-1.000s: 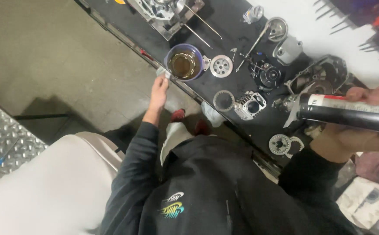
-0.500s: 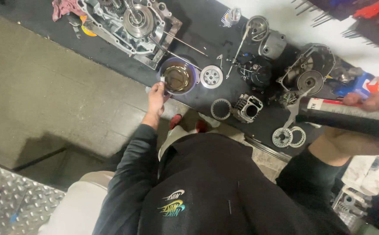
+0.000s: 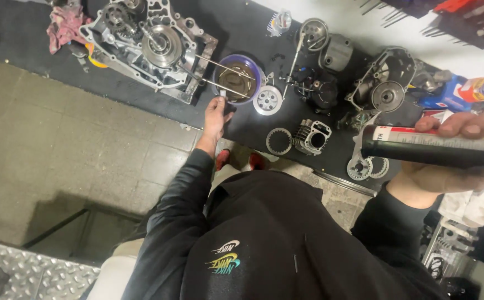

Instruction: The person handles a disassembled engine case and internal components on a workbench. They insert a camshaft into the engine case, retrieve a sealant tube, and apply sealant to the mating surface of the engine case. The person then wipes the applied sealant with a finger.

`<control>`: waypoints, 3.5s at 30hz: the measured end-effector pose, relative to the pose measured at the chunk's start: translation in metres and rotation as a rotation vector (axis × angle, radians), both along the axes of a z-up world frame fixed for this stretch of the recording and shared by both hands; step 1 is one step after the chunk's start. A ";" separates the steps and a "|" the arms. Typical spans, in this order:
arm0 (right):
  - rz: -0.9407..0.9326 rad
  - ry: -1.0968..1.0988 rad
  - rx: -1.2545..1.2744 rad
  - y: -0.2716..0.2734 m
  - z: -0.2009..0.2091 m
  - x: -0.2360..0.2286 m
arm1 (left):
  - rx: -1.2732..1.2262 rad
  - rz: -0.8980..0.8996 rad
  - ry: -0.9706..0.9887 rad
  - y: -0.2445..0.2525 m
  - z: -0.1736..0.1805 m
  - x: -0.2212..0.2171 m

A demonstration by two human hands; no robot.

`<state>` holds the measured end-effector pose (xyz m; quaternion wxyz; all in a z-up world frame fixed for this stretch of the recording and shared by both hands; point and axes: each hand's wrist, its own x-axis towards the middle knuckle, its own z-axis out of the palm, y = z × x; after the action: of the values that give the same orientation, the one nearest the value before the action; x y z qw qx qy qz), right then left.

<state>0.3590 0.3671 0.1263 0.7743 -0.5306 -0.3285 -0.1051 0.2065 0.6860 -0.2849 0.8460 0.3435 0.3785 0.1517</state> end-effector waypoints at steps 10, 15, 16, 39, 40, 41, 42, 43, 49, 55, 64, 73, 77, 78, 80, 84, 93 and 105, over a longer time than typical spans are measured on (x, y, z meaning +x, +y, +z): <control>-0.011 -0.025 -0.062 0.030 0.027 -0.019 | 0.845 -0.308 0.163 -0.006 0.010 -0.013; 0.100 0.022 0.056 0.013 0.003 -0.002 | 1.476 -0.533 0.381 -0.005 0.067 -0.030; 0.087 0.077 0.116 0.014 0.000 -0.003 | 1.561 -0.549 0.389 -0.007 0.065 -0.029; 0.513 0.608 0.174 0.025 -0.073 -0.033 | 1.476 -0.215 0.123 -0.056 0.195 -0.062; 0.526 0.604 0.171 0.026 -0.076 -0.034 | 1.390 -0.175 0.031 -0.065 0.218 -0.062; 0.527 0.605 0.170 0.022 -0.081 -0.035 | 1.389 -0.175 0.033 -0.070 0.246 -0.061; 0.580 0.641 0.179 0.021 -0.085 -0.035 | 1.379 -0.126 -0.069 -0.073 0.274 -0.061; 0.633 0.675 0.188 0.020 -0.089 -0.035 | 1.368 -0.078 -0.171 -0.077 0.303 -0.061; 0.623 0.567 0.315 0.041 -0.051 -0.060 | 1.569 0.022 -0.509 -0.091 0.383 -0.059; 0.581 0.473 0.304 0.039 -0.045 -0.064 | 1.645 0.123 -0.636 -0.105 0.388 -0.051; 0.652 0.619 0.347 0.026 -0.044 -0.068 | 1.602 0.123 -0.662 -0.097 0.398 -0.056; 0.729 0.632 0.361 0.034 -0.042 -0.070 | 1.201 0.061 -0.620 -0.102 0.390 -0.055; 0.663 0.651 0.316 0.029 -0.054 -0.065 | 0.974 0.055 -0.672 -0.103 0.377 -0.047; 0.683 0.681 0.326 0.030 -0.051 -0.066 | 0.793 0.059 -0.703 -0.103 0.373 -0.045; 0.706 0.710 0.335 0.032 -0.048 -0.066 | 0.613 0.066 -0.728 -0.100 0.372 -0.043; 0.724 0.778 0.358 0.029 -0.048 -0.060 | 0.388 0.010 -0.749 -0.087 0.365 -0.038; 0.688 0.834 0.314 0.019 -0.054 -0.053 | 0.021 0.033 -0.798 -0.076 0.351 -0.029; 0.642 0.889 0.250 0.012 -0.070 -0.054 | -0.005 -0.056 -0.003 -0.089 0.043 -0.045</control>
<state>0.3052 0.3794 0.0561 0.8884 -0.3015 -0.1006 0.3313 0.1611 0.5966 -0.2417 0.8515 0.3515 0.3676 0.1274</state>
